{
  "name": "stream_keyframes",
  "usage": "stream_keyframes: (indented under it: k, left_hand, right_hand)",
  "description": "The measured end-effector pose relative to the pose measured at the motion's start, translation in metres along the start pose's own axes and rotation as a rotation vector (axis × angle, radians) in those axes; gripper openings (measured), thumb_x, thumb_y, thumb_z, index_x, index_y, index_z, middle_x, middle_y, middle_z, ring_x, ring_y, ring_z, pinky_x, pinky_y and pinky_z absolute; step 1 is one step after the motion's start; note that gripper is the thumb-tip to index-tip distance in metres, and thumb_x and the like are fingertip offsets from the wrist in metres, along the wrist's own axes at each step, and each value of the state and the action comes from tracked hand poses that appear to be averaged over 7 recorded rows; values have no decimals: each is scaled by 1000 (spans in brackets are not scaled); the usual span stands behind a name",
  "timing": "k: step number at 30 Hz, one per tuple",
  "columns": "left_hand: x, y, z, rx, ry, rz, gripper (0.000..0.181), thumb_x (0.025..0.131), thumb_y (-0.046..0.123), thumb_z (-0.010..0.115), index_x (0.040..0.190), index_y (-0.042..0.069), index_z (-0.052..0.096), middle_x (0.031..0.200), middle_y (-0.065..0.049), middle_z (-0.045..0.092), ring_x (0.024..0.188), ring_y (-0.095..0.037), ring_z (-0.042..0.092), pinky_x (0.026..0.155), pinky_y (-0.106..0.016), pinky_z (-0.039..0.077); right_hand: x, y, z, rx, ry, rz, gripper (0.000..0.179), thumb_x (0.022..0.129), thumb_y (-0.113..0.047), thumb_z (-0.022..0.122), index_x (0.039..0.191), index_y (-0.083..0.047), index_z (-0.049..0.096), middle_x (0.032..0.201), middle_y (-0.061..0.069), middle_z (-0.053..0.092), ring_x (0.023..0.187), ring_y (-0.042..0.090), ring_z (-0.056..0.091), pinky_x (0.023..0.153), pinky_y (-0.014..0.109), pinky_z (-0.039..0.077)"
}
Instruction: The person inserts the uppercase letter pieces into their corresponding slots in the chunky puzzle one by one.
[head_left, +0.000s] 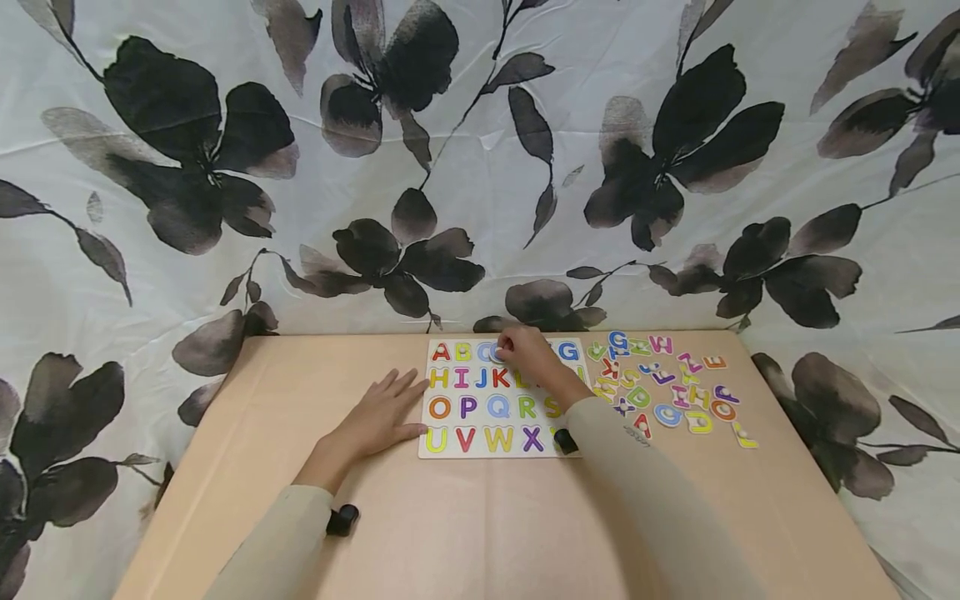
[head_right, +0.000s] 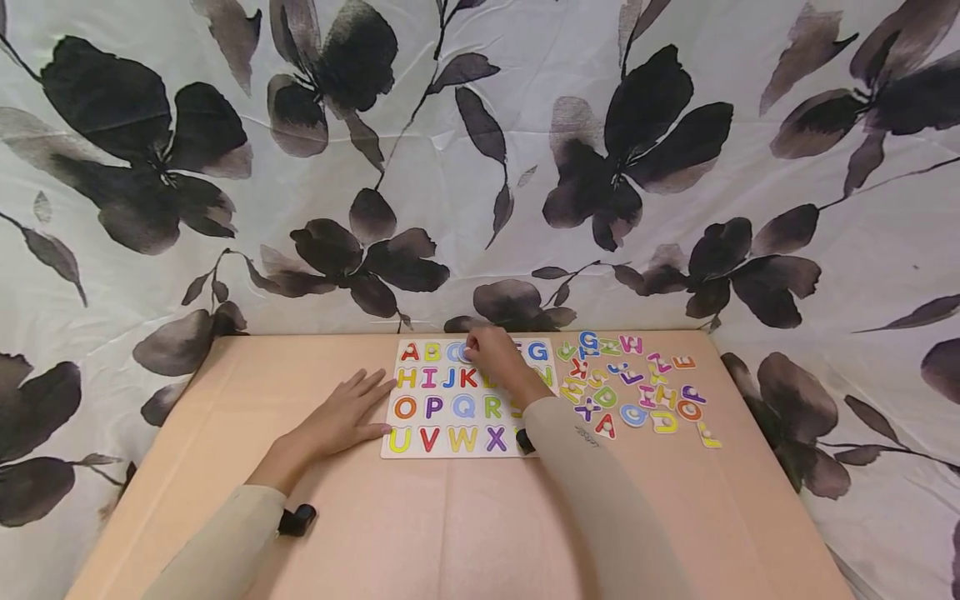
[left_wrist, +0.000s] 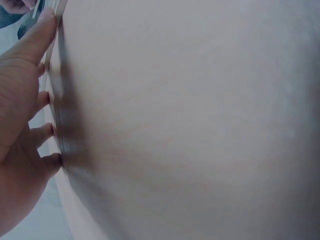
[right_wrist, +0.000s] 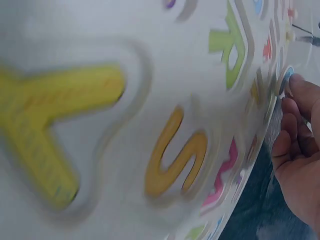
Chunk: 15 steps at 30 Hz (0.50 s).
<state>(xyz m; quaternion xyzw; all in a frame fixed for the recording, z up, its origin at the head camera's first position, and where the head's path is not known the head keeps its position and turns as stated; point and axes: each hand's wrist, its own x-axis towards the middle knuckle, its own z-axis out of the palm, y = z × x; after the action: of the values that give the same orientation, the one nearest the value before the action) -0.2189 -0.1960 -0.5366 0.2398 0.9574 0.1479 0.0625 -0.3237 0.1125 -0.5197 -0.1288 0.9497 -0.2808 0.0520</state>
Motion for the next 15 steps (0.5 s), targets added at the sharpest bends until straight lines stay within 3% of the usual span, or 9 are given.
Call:
stream_keyframes:
  k: [15]
  left_hand:
    - [0,0,1,-10,-5,-6,85,93,58,69,161,18,39,169,-15,30,156,-48,21,123,-69,23]
  right_hand:
    - [16,-26,21,-68,-21,66,16,99,-25,72,93,-13,63,88,3,59,79,17,60,64,25,49]
